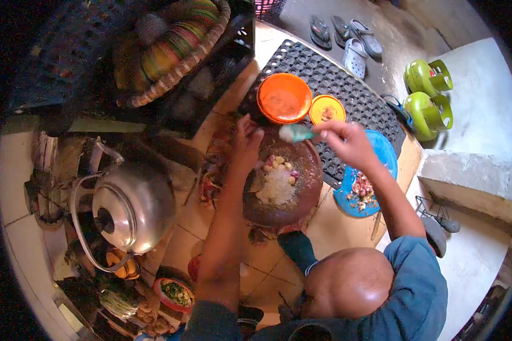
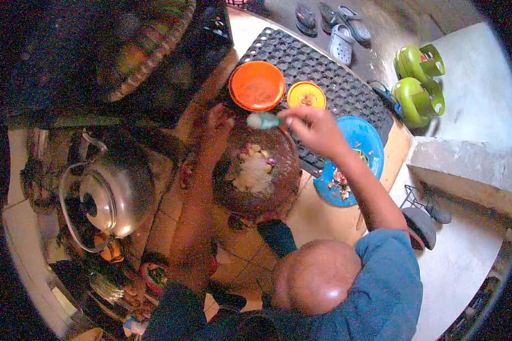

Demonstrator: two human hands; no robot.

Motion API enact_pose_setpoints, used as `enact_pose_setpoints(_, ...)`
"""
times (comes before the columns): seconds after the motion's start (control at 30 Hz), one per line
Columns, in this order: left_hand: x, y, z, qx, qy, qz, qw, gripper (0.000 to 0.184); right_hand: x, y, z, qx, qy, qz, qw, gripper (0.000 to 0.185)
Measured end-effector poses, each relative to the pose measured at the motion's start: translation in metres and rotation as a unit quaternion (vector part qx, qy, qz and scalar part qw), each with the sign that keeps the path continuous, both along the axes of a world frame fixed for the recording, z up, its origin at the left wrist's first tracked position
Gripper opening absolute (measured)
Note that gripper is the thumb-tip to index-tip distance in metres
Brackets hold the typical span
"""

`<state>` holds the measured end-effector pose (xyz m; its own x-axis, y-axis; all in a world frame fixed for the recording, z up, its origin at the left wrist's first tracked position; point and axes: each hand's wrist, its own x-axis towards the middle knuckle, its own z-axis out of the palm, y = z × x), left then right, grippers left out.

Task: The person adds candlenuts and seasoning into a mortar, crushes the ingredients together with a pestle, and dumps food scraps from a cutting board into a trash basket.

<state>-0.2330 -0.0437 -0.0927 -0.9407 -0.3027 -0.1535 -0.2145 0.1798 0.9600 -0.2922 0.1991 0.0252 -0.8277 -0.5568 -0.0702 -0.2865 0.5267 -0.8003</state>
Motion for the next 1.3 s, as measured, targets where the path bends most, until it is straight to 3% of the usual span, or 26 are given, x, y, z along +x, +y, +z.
enact_pose_setpoints(0.07,0.032,-0.011,0.014,-0.095,0.009,-0.030,0.995,0.047,0.021,0.001,0.010,0.102,0.136,0.136,0.976,0.029)
enact_pose_setpoints(0.13,0.066,-0.015,0.046,-0.188,-0.054,-0.061,0.979,0.046,0.018,-0.004,0.004,0.054,0.259,0.110,0.958,0.027)
enact_pose_setpoints(0.2,0.094,-0.023,0.030,-0.330,-0.036,-0.120,0.936,0.048,0.005,-0.012,0.016,0.074,0.356,0.073,0.929,0.029)
enact_pose_setpoints(0.23,0.106,-0.024,0.031,-0.399,-0.031,-0.150,0.904,0.049,-0.009,-0.012,0.013,0.134,0.314,0.067,0.937,0.029)
enact_pose_setpoints(0.4,0.125,-0.024,0.042,-0.462,-0.080,-0.247,0.848,0.056,-0.053,-0.024,-0.023,0.100,0.370,-0.035,0.923,0.039)
enact_pose_setpoints(0.53,0.125,-0.030,-0.002,-0.552,-0.079,-0.283,0.780,0.058,-0.065,0.019,-0.089,0.084,0.264,-0.110,0.954,0.044)
enact_pose_setpoints(0.63,0.134,-0.026,0.028,-0.500,-0.073,-0.294,0.812,0.059,-0.044,0.054,-0.109,0.143,0.186,-0.135,0.963,0.045)
enact_pose_setpoints(0.73,0.148,-0.010,0.057,-0.390,-0.091,-0.337,0.852,0.061,-0.026,0.072,-0.113,0.227,0.221,-0.124,0.940,0.050)
enact_pose_setpoints(0.83,0.154,0.019,0.039,-0.356,-0.142,-0.307,0.871,0.064,-0.026,0.072,-0.130,0.256,0.184,-0.150,0.937,0.059)
enact_pose_setpoints(0.93,0.141,0.029,0.022,-0.395,-0.151,-0.205,0.882,0.063,-0.031,0.061,-0.138,0.284,0.156,-0.149,0.934,0.083)
enact_pose_setpoints(1.03,0.135,0.015,0.015,-0.359,-0.226,-0.142,0.895,0.063,-0.038,0.049,-0.129,0.337,0.119,-0.153,0.921,0.097)
enact_pose_setpoints(1.13,0.149,-0.006,0.032,-0.512,-0.052,-0.138,0.846,0.062,-0.049,0.043,-0.131,0.394,0.123,-0.166,0.895,0.108)
enact_pose_setpoints(1.23,0.149,-0.010,0.067,-0.400,-0.240,-0.207,0.860,0.059,-0.054,0.037,-0.140,0.429,0.112,-0.171,0.880,0.119)
enact_pose_setpoints(1.3,0.152,-0.007,0.066,-0.403,-0.228,-0.227,0.857,0.059,-0.054,0.034,-0.143,0.433,0.104,-0.179,0.877,0.122)
